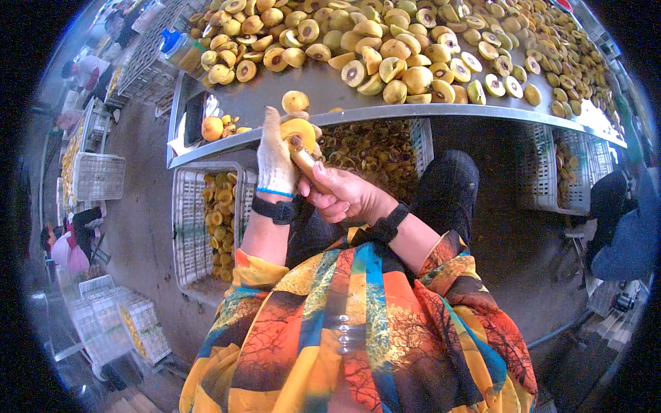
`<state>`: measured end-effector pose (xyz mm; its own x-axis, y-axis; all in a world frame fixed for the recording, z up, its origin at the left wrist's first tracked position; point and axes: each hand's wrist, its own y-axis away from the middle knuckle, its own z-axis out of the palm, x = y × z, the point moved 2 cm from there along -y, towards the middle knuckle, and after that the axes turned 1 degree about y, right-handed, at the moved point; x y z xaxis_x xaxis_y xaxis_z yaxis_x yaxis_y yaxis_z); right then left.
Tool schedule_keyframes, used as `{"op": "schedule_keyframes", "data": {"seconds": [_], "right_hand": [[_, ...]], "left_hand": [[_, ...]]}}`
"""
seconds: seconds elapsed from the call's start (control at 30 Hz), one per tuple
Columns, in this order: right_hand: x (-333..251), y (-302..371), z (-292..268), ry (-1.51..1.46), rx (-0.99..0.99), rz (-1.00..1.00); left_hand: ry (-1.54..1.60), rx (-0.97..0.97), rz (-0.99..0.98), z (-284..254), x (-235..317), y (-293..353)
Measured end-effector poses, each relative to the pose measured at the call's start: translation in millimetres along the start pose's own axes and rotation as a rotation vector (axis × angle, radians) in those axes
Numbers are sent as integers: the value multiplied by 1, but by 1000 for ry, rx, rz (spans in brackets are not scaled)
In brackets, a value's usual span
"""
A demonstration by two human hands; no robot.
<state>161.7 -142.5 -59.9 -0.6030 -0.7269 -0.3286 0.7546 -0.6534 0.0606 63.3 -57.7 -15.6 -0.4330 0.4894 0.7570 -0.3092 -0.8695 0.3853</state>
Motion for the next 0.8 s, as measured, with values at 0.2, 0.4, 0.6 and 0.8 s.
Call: {"op": "schedule_keyframes", "data": {"seconds": [0.2,0.4,0.6,0.8], "right_hand": [[-23,40,-19,711,205,61],[1,37,-91,2172,729,232],[-5,28,-46,2054,815,-15],[-7,47,-48,2049,924,-172]], "left_hand": [[-357,386,326,-112,67,21],[-1843,706,431,-142,106,20],[-1991,328,393,-29,48,-89],[-1952,69,234,-7,20,-130]]}}
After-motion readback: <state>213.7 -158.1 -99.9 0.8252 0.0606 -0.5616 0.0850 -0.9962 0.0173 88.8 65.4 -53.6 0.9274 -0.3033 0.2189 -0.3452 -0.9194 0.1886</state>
